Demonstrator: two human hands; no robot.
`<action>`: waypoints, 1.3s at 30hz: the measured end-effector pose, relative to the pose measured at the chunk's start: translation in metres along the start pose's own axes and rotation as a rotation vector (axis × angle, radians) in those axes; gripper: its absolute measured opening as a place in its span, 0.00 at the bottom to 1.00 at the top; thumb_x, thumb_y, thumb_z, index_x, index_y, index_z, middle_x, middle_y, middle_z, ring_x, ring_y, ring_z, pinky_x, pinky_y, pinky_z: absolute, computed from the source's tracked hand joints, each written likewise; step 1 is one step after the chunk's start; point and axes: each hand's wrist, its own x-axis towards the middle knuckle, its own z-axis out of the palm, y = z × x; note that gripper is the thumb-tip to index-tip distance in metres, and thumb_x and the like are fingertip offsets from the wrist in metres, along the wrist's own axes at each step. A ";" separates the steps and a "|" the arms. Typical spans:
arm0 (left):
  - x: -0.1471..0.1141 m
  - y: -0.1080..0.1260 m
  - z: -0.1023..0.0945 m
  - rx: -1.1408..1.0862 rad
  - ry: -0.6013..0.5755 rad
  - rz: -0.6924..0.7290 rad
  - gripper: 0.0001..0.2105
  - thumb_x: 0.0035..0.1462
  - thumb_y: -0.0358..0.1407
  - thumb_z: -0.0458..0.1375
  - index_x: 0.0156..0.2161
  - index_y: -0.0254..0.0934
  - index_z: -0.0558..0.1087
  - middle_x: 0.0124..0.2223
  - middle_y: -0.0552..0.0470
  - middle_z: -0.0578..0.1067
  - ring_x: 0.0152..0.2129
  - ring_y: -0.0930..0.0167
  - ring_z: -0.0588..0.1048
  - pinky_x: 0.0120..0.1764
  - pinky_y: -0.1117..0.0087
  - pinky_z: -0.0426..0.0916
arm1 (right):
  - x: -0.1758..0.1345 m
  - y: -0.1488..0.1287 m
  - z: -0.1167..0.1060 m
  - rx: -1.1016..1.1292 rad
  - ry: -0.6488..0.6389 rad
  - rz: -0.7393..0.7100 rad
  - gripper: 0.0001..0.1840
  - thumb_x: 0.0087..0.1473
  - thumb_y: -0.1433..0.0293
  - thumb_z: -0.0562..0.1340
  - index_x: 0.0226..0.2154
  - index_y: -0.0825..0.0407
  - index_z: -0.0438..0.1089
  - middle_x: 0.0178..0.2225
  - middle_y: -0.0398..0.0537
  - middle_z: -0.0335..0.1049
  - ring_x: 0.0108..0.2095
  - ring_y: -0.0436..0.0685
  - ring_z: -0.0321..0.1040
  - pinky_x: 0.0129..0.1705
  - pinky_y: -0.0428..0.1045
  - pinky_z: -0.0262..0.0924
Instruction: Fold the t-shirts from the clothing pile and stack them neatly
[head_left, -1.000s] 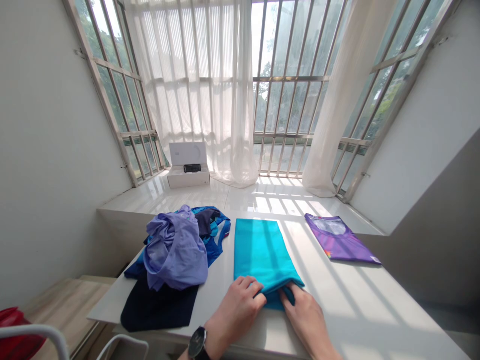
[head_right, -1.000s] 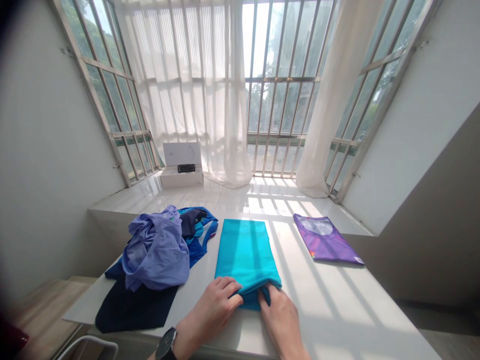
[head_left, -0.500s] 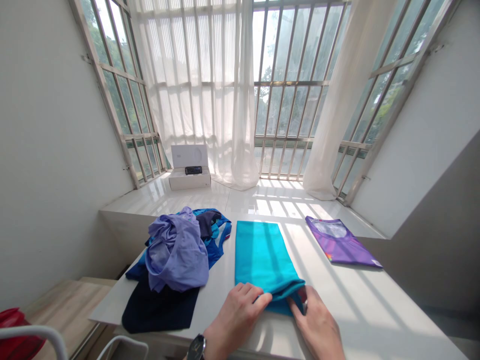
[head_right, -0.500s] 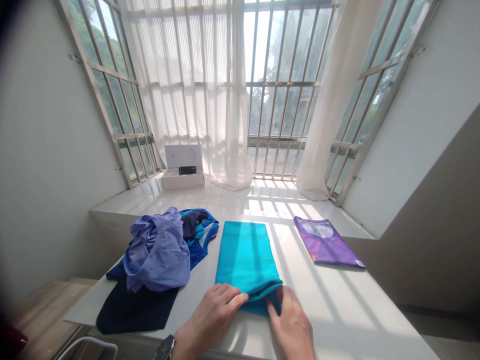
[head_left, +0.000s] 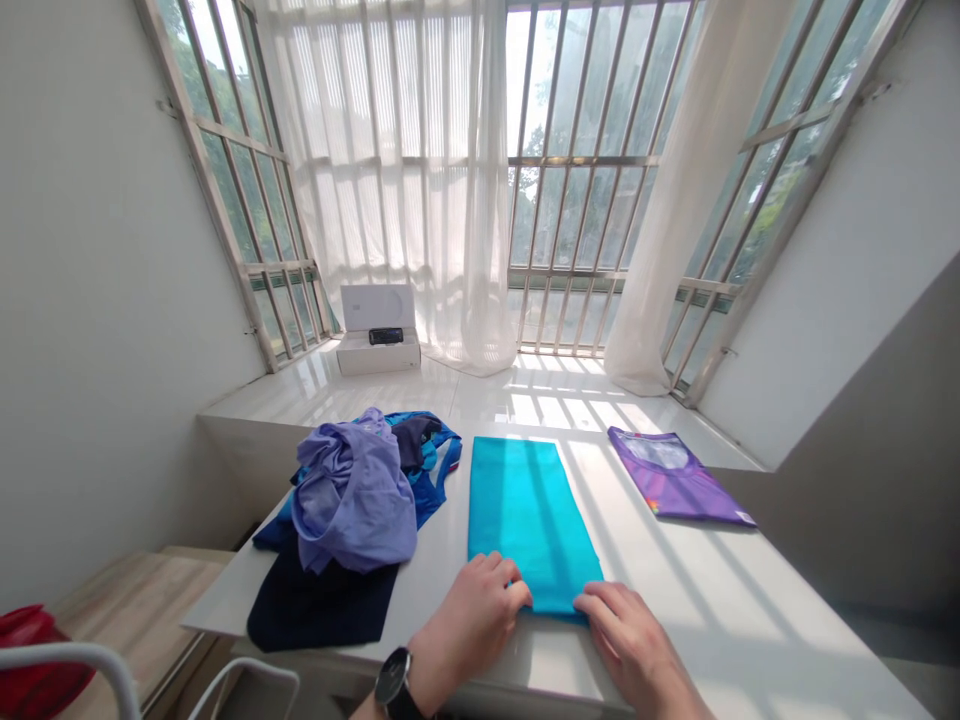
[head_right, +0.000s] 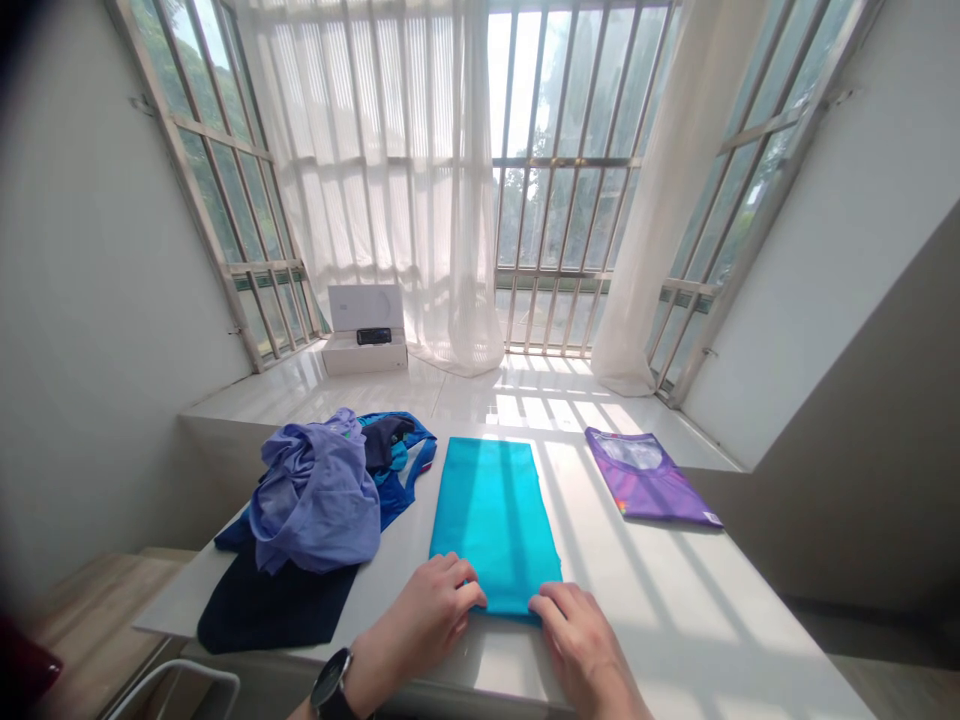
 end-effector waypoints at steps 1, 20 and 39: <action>-0.001 0.000 -0.004 -0.007 -0.020 0.006 0.11 0.59 0.25 0.60 0.45 0.42 0.74 0.44 0.51 0.75 0.41 0.65 0.73 0.42 0.65 0.68 | -0.002 -0.001 -0.001 0.001 -0.009 -0.002 0.18 0.60 0.82 0.54 0.43 0.48 0.73 0.40 0.50 0.78 0.38 0.56 0.76 0.40 0.49 0.71; -0.034 0.032 0.004 -0.011 -0.007 0.101 0.32 0.68 0.47 0.55 0.72 0.40 0.53 0.73 0.44 0.57 0.69 0.57 0.56 0.67 0.50 0.53 | -0.033 -0.064 -0.019 -0.057 -0.160 0.143 0.39 0.56 0.64 0.67 0.67 0.49 0.59 0.69 0.59 0.58 0.68 0.69 0.56 0.63 0.63 0.62; -0.071 0.026 0.006 -0.041 0.153 0.077 0.24 0.61 0.24 0.54 0.62 0.41 0.65 0.64 0.47 0.72 0.60 0.60 0.70 0.62 0.53 0.66 | -0.053 -0.039 0.008 -0.067 0.013 -0.094 0.28 0.56 0.73 0.60 0.60 0.49 0.68 0.56 0.55 0.75 0.55 0.65 0.72 0.54 0.57 0.70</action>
